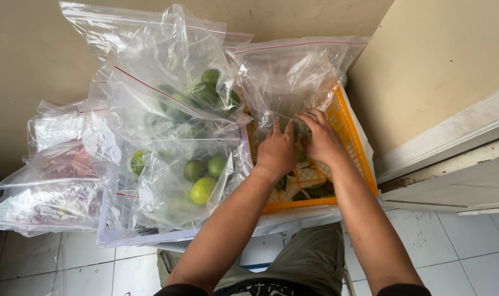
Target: Packing small green fruits (limes) into clear plastic ziplock bags from a crate.
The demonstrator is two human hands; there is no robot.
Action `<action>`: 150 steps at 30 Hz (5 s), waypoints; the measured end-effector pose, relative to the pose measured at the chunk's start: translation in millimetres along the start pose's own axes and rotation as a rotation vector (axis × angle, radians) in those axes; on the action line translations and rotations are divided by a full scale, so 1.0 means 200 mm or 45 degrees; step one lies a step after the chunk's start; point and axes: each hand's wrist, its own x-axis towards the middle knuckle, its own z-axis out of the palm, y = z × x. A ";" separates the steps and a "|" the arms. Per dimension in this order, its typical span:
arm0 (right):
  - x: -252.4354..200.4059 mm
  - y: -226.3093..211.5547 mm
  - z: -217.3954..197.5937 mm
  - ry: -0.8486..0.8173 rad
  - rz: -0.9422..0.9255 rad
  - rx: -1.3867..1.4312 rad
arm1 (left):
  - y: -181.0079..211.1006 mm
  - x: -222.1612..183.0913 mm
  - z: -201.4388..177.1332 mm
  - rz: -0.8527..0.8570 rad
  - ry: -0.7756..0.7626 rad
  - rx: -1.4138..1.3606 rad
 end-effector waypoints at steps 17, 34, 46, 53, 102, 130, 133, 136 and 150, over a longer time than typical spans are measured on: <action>0.05 0.27 0.15 -0.190 -0.211 -0.015 | 0.09 -0.08 -0.08 0.363 0.043 -0.258; -0.01 0.20 0.19 0.111 -0.136 -0.036 | 0.05 -0.84 -0.59 0.543 0.301 -0.618; -0.09 -0.03 0.13 0.256 -0.245 -0.059 | -0.14 -1.08 -0.74 0.557 0.738 -0.768; -0.23 -0.52 0.14 0.365 -0.486 0.366 | -0.30 -1.31 -0.85 0.535 0.985 -0.719; -0.37 -1.20 0.38 0.443 -0.857 -0.054 | -0.76 -1.17 -0.50 -0.116 1.120 -0.302; -0.34 -0.91 0.25 0.441 -0.803 0.094 | -0.79 -1.14 -0.44 -0.103 1.268 -0.327; -0.35 -0.80 0.22 0.451 -0.652 -0.004 | -0.78 -1.15 -0.44 -0.069 1.279 -0.342; -0.37 -0.72 0.22 0.235 -0.599 0.109 | -0.77 -1.15 -0.46 -0.012 1.285 -0.343; -0.60 -0.46 -0.07 0.432 -0.564 0.364 | -0.64 -1.22 -0.43 0.096 1.373 -0.340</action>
